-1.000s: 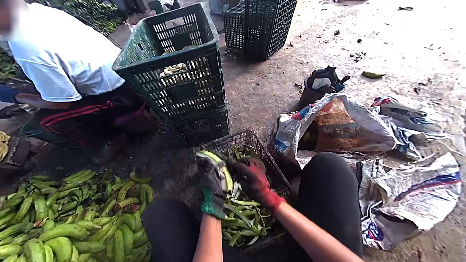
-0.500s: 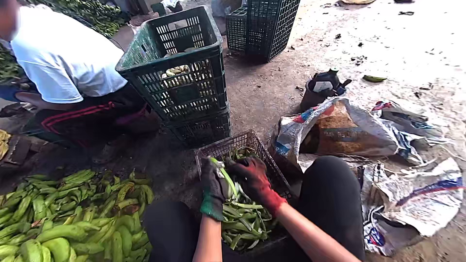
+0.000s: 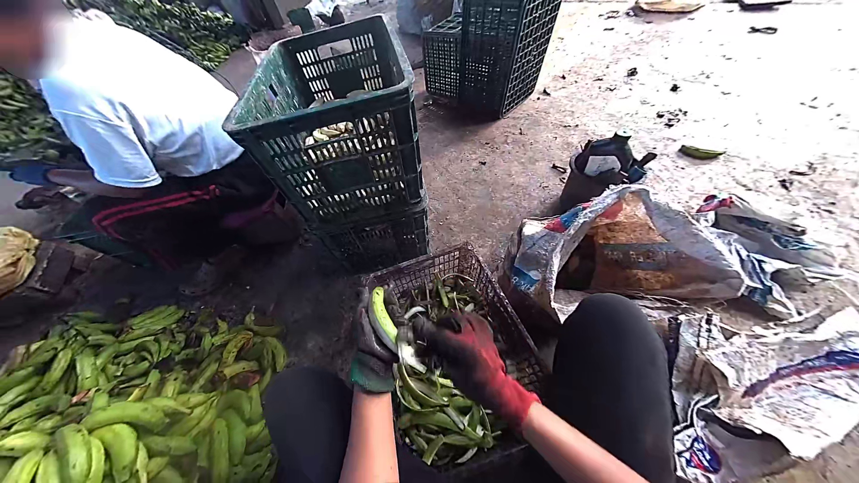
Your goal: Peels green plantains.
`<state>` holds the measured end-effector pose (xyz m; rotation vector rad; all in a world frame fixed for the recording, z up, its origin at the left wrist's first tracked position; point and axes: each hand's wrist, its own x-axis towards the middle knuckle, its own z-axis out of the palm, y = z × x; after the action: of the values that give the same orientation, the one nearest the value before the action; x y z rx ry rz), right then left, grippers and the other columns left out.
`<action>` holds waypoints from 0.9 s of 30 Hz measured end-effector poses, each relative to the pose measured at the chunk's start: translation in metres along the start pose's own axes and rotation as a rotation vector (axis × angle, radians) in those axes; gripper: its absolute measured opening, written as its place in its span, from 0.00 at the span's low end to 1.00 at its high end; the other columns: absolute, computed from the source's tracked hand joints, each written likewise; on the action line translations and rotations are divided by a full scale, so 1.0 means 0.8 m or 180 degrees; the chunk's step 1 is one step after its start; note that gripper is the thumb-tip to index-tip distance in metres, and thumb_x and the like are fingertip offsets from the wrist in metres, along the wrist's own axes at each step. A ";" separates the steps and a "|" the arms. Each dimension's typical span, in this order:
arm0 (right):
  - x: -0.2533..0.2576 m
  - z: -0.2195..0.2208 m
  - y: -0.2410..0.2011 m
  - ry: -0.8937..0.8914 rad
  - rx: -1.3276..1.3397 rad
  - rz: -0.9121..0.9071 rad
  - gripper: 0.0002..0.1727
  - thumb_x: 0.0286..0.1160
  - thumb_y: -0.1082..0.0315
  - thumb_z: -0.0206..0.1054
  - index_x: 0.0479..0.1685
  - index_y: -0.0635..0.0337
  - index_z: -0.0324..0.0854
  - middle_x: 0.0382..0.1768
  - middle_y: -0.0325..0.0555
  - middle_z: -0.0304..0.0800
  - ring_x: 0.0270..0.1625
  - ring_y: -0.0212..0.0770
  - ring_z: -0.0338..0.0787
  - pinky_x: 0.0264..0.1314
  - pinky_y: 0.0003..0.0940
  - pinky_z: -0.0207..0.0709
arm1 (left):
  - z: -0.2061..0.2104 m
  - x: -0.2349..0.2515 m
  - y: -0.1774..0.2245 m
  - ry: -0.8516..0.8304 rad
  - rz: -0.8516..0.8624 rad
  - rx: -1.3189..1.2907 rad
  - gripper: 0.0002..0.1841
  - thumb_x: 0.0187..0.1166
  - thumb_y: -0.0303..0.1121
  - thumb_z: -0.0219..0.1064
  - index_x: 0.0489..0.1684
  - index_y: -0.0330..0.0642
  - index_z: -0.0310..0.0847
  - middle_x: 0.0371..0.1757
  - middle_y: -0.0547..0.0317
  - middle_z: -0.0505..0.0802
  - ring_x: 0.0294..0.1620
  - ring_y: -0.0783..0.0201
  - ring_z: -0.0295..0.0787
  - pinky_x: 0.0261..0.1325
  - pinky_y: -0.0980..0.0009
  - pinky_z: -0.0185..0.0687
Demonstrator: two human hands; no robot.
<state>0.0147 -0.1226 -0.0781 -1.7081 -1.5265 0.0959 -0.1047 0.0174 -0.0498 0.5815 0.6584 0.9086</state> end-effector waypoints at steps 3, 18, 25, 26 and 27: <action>0.001 0.004 -0.009 0.0068 -0.0131 -0.0141 0.16 0.70 0.57 0.69 0.56 0.34 0.93 0.52 0.54 0.93 0.56 0.61 0.91 0.63 0.68 0.76 | 0.005 -0.003 -0.007 0.0150 -0.0204 0.0271 0.23 0.95 0.39 0.37 0.45 0.35 0.78 0.24 0.58 0.87 0.21 0.70 0.85 0.23 0.77 0.83; 0.019 -0.002 -0.013 -0.0190 0.0246 0.0040 0.19 0.66 0.65 0.74 0.58 0.40 0.93 0.51 0.58 0.93 0.54 0.64 0.91 0.56 0.69 0.79 | 0.001 -0.019 -0.003 -0.0188 -0.0113 0.0692 0.22 0.95 0.36 0.38 0.50 0.34 0.81 0.31 0.58 0.89 0.28 0.72 0.86 0.33 0.77 0.85; 0.059 -0.064 0.046 -0.0808 0.2222 0.1455 0.21 0.85 0.67 0.57 0.72 0.62 0.80 0.67 0.44 0.87 0.63 0.25 0.85 0.69 0.26 0.78 | 0.044 -0.076 0.067 -0.0806 0.1064 0.1225 0.23 0.82 0.53 0.64 0.60 0.44 0.84 0.33 0.66 0.92 0.26 0.75 0.87 0.27 0.78 0.86; 0.053 -0.081 0.052 -0.1113 0.2071 0.1534 0.20 0.85 0.66 0.58 0.72 0.60 0.81 0.64 0.44 0.88 0.60 0.26 0.86 0.66 0.27 0.79 | 0.060 -0.083 0.098 -0.0763 0.1769 0.1611 0.22 0.78 0.55 0.69 0.55 0.47 0.86 0.36 0.69 0.93 0.30 0.76 0.88 0.33 0.78 0.86; 0.045 -0.092 0.060 -0.1256 0.1939 0.1670 0.20 0.86 0.66 0.58 0.73 0.58 0.81 0.61 0.45 0.89 0.56 0.29 0.88 0.63 0.31 0.82 | 0.070 -0.083 0.132 -0.0635 0.2601 0.1965 0.18 0.80 0.50 0.68 0.53 0.46 0.86 0.37 0.69 0.93 0.34 0.75 0.89 0.38 0.77 0.87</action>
<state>0.1030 -0.1260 -0.0424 -1.5789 -1.0953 1.1073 -0.1484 0.0026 0.0792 1.5450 0.5093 1.3800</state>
